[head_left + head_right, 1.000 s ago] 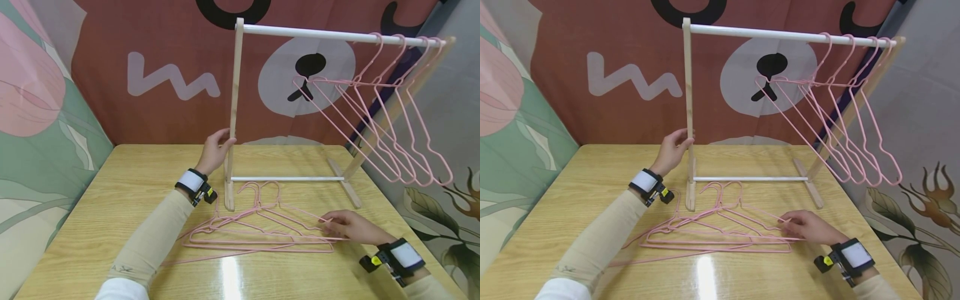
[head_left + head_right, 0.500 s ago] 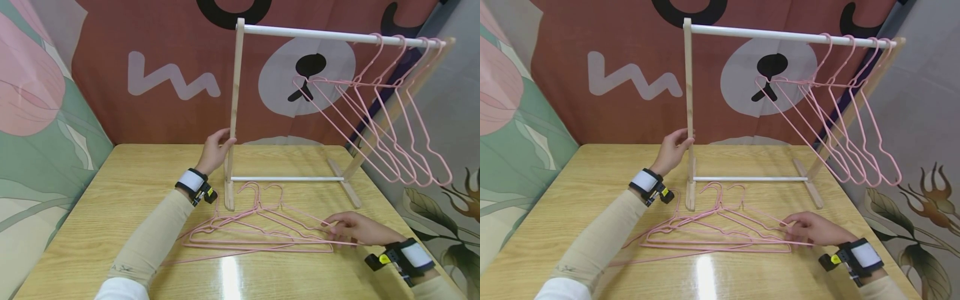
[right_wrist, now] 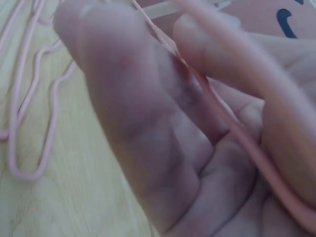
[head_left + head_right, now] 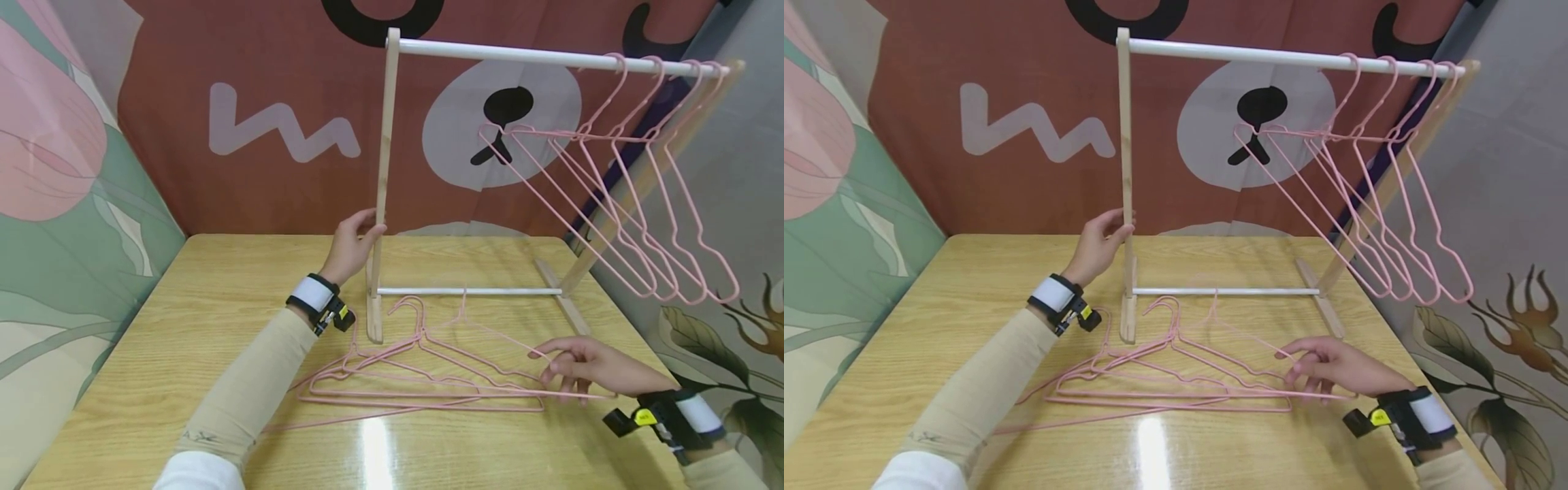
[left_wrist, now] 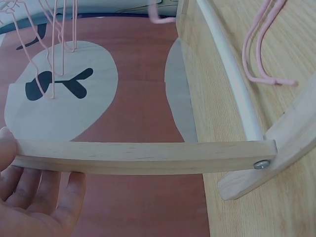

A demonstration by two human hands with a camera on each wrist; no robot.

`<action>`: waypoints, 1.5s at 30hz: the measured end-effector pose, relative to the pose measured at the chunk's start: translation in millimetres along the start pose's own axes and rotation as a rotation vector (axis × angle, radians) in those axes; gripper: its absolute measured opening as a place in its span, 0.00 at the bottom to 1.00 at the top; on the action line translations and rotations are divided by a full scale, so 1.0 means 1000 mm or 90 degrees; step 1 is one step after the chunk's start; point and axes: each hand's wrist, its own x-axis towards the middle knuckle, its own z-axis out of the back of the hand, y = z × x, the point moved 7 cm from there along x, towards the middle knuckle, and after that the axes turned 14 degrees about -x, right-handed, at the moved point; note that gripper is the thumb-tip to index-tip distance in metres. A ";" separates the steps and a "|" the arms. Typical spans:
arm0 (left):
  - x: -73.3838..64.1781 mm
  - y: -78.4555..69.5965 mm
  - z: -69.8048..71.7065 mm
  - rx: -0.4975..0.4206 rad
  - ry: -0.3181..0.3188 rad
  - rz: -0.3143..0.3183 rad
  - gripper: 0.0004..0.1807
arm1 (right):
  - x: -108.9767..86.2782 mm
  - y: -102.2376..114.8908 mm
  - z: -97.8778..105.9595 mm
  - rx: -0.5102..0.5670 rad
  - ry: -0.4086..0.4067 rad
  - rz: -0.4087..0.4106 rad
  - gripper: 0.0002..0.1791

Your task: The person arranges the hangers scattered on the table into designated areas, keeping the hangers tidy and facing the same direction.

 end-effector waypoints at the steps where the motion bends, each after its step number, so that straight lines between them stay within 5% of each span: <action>1: 0.000 0.000 0.000 0.000 0.001 -0.002 0.20 | 0.000 0.001 0.000 0.017 0.003 0.002 0.22; 18: 0.001 0.002 0.001 0.002 0.000 0.005 0.20 | 0.003 0.020 0.004 0.117 0.038 0.069 0.24; 34: 0.001 0.002 0.000 0.014 -0.002 0.008 0.20 | -0.005 0.040 0.019 0.095 -0.020 0.126 0.29; 45: 0.000 0.002 0.000 0.006 -0.005 0.012 0.20 | -0.012 0.048 0.029 0.046 -0.064 0.087 0.29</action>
